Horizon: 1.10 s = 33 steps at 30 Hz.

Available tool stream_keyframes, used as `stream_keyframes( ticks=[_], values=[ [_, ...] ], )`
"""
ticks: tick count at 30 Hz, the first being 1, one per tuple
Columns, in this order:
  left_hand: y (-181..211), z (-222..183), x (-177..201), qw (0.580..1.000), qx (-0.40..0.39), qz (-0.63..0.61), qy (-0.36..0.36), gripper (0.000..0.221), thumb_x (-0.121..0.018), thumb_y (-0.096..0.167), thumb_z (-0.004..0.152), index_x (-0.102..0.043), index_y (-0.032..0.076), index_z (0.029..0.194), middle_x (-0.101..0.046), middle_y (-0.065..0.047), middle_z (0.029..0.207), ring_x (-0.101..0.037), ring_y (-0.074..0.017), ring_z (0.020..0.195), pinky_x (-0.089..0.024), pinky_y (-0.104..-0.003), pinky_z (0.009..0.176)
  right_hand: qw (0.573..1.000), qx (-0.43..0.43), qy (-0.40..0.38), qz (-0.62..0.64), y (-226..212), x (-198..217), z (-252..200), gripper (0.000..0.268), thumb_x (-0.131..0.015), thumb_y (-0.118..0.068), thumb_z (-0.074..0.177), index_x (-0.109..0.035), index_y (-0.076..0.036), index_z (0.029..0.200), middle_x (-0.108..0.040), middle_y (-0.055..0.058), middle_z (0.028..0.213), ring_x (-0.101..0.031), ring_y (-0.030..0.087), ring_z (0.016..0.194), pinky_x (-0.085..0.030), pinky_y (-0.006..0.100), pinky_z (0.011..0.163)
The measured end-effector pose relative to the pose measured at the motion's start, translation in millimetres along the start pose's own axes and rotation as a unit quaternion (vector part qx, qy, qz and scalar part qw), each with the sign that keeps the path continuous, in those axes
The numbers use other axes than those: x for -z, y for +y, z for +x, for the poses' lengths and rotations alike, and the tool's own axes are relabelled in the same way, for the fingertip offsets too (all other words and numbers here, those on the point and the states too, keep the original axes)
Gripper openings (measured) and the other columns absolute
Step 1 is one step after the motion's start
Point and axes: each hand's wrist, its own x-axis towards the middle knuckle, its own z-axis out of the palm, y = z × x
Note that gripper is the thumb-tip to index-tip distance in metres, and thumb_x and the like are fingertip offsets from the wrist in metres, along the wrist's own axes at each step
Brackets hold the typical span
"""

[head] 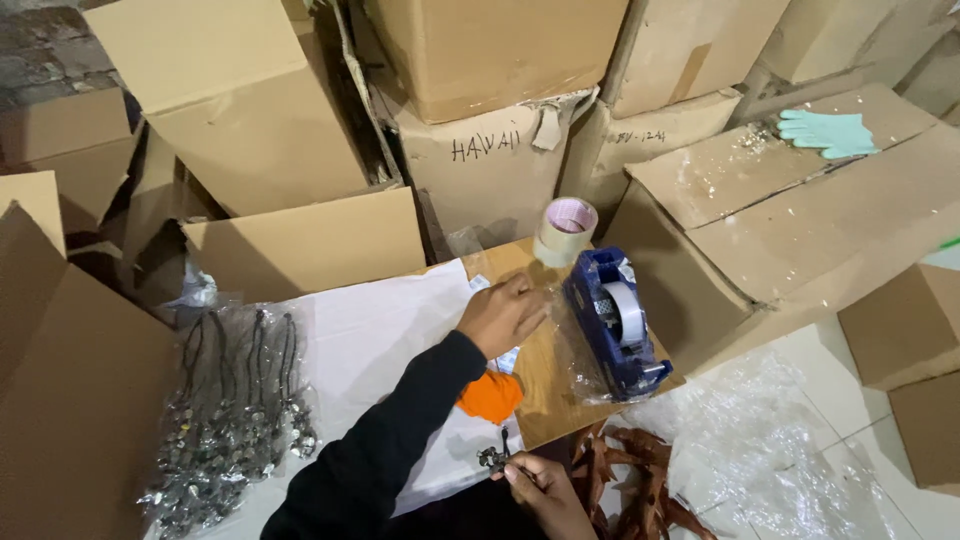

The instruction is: Packing small metal components and chains into individual plastic bags at a workstation

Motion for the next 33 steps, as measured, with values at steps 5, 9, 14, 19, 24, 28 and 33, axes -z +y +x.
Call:
stream_keyframes(
  ticks=[5,9,14,19,24,28,33],
  values=[
    [29,-5,69,0.996,-0.019,0.008,0.086,0.030,-0.061,0.034,0.103,-0.075,0.008,0.098,-0.057,-0.006,0.086,-0.062,-0.0250,0.068,-0.049,-0.040,0.061,1.000,-0.024,0.001,0.009,6,-1,7,0.034,-0.066,-0.024,0.100,-0.082,0.005,0.103,-0.038,-0.001,0.057,-0.034,0.008,0.053,-0.021,0.023,0.055],
    [42,-22,101,0.988,0.033,-0.093,0.115,0.024,-0.059,0.021,0.104,-0.076,0.004,0.101,-0.059,-0.009,0.091,-0.061,-0.0283,0.084,-0.046,-0.039,0.079,0.994,0.103,-0.025,0.030,24,1,19,0.025,-0.064,-0.022,0.100,-0.070,-0.001,0.087,-0.034,-0.006,0.058,-0.031,0.005,0.055,-0.040,0.031,0.076],
    [50,-48,125,0.969,0.090,-0.182,0.142,0.024,-0.059,0.019,0.104,-0.075,0.001,0.101,-0.059,-0.007,0.095,-0.056,-0.0254,0.093,-0.045,-0.035,0.085,0.993,0.031,-0.032,0.107,31,1,24,0.034,-0.062,-0.020,0.102,-0.074,0.011,0.101,-0.026,-0.003,0.063,-0.024,0.008,0.053,-0.016,0.026,0.052],
    [41,-63,131,0.951,0.133,-0.162,0.227,0.021,-0.074,0.012,0.094,-0.072,0.006,0.114,-0.072,-0.004,0.090,-0.067,-0.0203,0.090,-0.054,-0.034,0.091,0.988,0.020,-0.040,0.149,37,-7,31,0.031,-0.060,-0.016,0.104,-0.071,0.013,0.103,-0.022,-0.002,0.063,-0.020,0.009,0.051,-0.014,0.028,0.049],
    [34,-67,138,0.918,0.213,-0.202,0.266,0.029,-0.066,0.017,0.099,-0.048,0.007,0.120,-0.075,-0.010,0.094,-0.073,-0.0188,0.082,-0.058,-0.031,0.078,0.992,0.073,-0.047,0.093,3,-27,18,0.031,-0.062,-0.016,0.103,-0.052,-0.005,0.075,-0.025,-0.004,0.054,-0.026,0.007,0.044,-0.056,0.039,0.091],
    [35,-66,146,0.892,0.214,-0.242,0.315,0.031,-0.060,0.012,0.101,-0.031,0.011,0.114,-0.074,-0.017,0.099,-0.073,-0.0212,0.083,-0.055,-0.032,0.076,0.994,0.018,-0.028,0.107,1,-26,17,0.029,-0.063,-0.018,0.103,-0.059,0.002,0.083,-0.026,-0.001,0.056,-0.028,0.011,0.044,-0.051,0.034,0.072],
    [28,-56,174,0.906,0.205,-0.182,0.321,0.030,-0.071,0.013,0.097,-0.052,0.006,0.119,-0.073,-0.006,0.095,-0.077,-0.0161,0.096,-0.055,-0.028,0.088,0.993,0.024,-0.041,0.108,2,-26,16,0.031,-0.061,-0.020,0.104,-0.068,0.010,0.096,-0.027,0.000,0.058,-0.023,0.010,0.046,-0.018,0.028,0.047]
  ],
)
